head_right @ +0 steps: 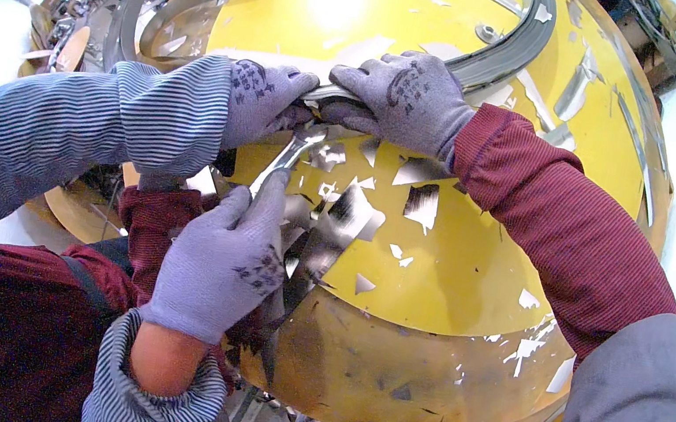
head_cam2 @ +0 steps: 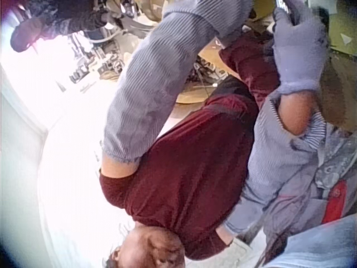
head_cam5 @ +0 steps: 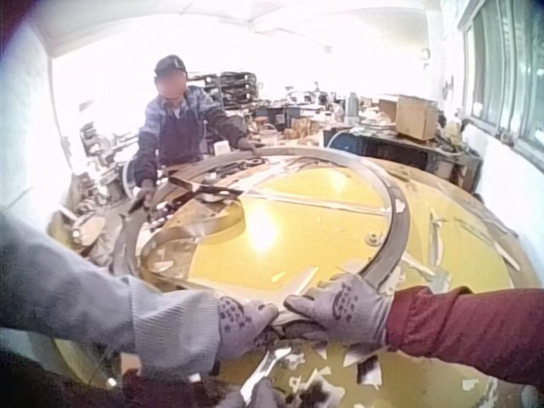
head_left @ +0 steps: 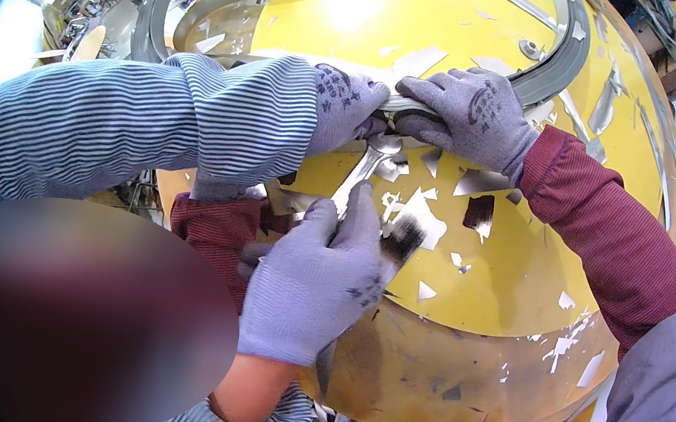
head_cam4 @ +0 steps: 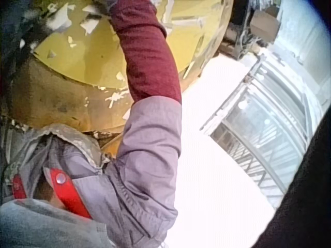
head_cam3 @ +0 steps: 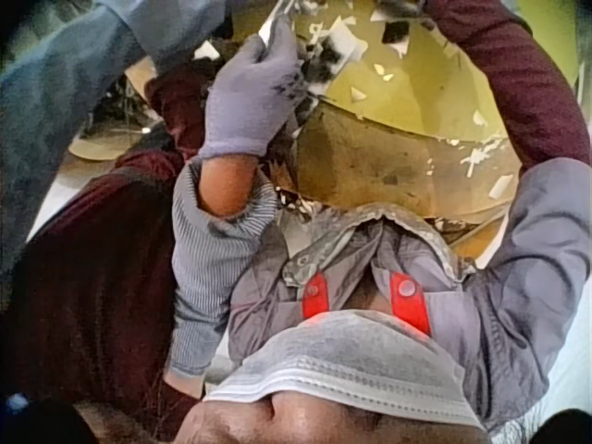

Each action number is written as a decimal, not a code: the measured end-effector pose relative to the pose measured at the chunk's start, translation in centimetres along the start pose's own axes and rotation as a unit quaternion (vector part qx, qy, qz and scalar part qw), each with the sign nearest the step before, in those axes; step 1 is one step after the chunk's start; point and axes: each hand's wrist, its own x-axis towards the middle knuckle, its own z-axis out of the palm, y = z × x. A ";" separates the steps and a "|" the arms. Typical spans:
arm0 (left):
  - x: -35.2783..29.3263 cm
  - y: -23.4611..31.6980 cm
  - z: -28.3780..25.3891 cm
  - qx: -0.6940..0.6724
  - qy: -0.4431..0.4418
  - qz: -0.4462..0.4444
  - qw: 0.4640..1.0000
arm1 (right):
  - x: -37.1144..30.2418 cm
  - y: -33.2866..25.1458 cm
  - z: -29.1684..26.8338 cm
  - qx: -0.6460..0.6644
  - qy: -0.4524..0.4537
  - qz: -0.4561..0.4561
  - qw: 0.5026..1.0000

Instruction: Workers are removing strips of material and handling large circular metal rings in a workshop environment.

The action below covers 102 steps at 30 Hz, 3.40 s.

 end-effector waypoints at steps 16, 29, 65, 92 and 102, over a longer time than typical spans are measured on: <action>-4.8 -2.3 1.6 0.479 -0.103 0.180 0.853 | 0.2 -0.1 -0.3 0.009 -0.024 -0.003 1.000; -5.1 -1.8 2.6 0.651 -0.087 0.229 0.719 | 0.3 0.0 -0.2 0.014 -0.018 -0.006 1.000; -4.6 -1.4 3.0 -0.177 -0.043 -0.115 0.977 | 0.2 0.3 0.0 0.007 0.007 -0.021 1.000; -4.9 -0.7 3.1 0.153 -0.088 -0.001 0.984 | 0.3 -0.2 -0.7 -0.005 -0.033 0.006 0.999; -2.2 -1.7 1.8 -0.056 -0.121 -0.046 0.990 | -0.1 -0.2 -0.3 -0.001 -0.031 -0.001 1.000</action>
